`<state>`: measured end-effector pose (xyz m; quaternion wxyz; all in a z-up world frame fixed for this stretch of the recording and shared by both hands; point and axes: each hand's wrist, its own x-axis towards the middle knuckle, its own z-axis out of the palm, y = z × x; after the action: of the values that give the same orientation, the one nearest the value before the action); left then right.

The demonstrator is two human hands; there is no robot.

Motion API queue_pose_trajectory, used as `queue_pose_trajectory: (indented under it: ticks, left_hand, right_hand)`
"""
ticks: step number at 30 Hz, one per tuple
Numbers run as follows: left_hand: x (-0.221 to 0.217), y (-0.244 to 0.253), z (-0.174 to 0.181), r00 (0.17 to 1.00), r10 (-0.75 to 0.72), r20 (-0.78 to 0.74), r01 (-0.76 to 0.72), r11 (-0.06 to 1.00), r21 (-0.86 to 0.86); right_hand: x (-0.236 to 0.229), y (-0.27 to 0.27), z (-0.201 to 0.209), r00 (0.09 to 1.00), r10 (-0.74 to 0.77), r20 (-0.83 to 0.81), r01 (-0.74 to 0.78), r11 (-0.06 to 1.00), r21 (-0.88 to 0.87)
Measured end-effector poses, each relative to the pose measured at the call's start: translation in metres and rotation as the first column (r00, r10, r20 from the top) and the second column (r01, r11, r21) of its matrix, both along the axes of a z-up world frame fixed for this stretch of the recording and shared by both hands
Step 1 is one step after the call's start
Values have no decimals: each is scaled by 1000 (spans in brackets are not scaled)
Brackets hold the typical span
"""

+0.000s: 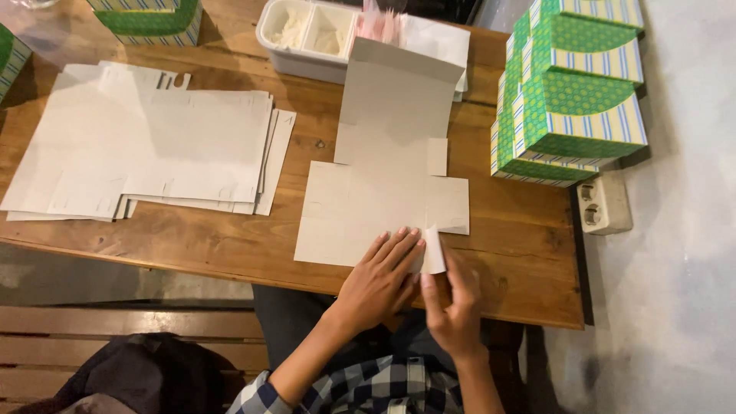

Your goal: The person folds and assembles flat cardboard pieces into small decorative boxes using patterned paper. They fold flaps, align edges, and stack completed boxes on the table.

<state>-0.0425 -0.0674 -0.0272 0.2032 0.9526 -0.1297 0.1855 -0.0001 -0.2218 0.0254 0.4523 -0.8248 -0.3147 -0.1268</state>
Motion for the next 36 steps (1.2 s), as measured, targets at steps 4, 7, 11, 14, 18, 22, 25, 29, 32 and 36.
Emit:
queue_pose_trajectory:
  ticks: [4,7,11,14,18,22,25,29,32,36]
  left_hand:
    - [-1,5,1,995,-84,-55,80,994,-74]
    - [-1,13,4,987,-141,-71,129,981,-143]
    - [-4,14,13,988,-152,-42,139,964,-225]
    - [-6,18,28,996,-65,-55,23,830,-558]
    - [-9,20,33,998,-40,-50,-3,753,-658]
    - [-5,12,25,995,1,-101,-47,889,-455]
    - [-3,9,16,990,71,-119,-103,952,-288]
    - [1,1,14,978,160,-132,-185,961,-205]
    - [2,3,9,978,176,-116,-191,972,-138]
    - [0,4,7,987,146,-70,-144,989,37]
  right_hand:
    - [-12,9,-18,995,86,-47,-88,996,-33]
    - [-16,13,-29,995,82,-62,-92,980,-175]
    - [-18,20,-19,994,61,-86,-82,960,-268]
    - [-18,23,-20,995,78,-56,-87,977,-196]
    - [-21,27,-19,998,61,-28,-66,956,-285]
    - [-27,41,-15,993,-64,98,90,950,-299]
    - [-21,29,-20,999,-3,32,15,931,-365]
    - [-17,17,-22,994,82,-70,-105,892,-440]
    - [-21,11,-14,985,76,-157,-138,894,-427]
    - [-28,0,-16,996,55,-65,-82,827,-556]
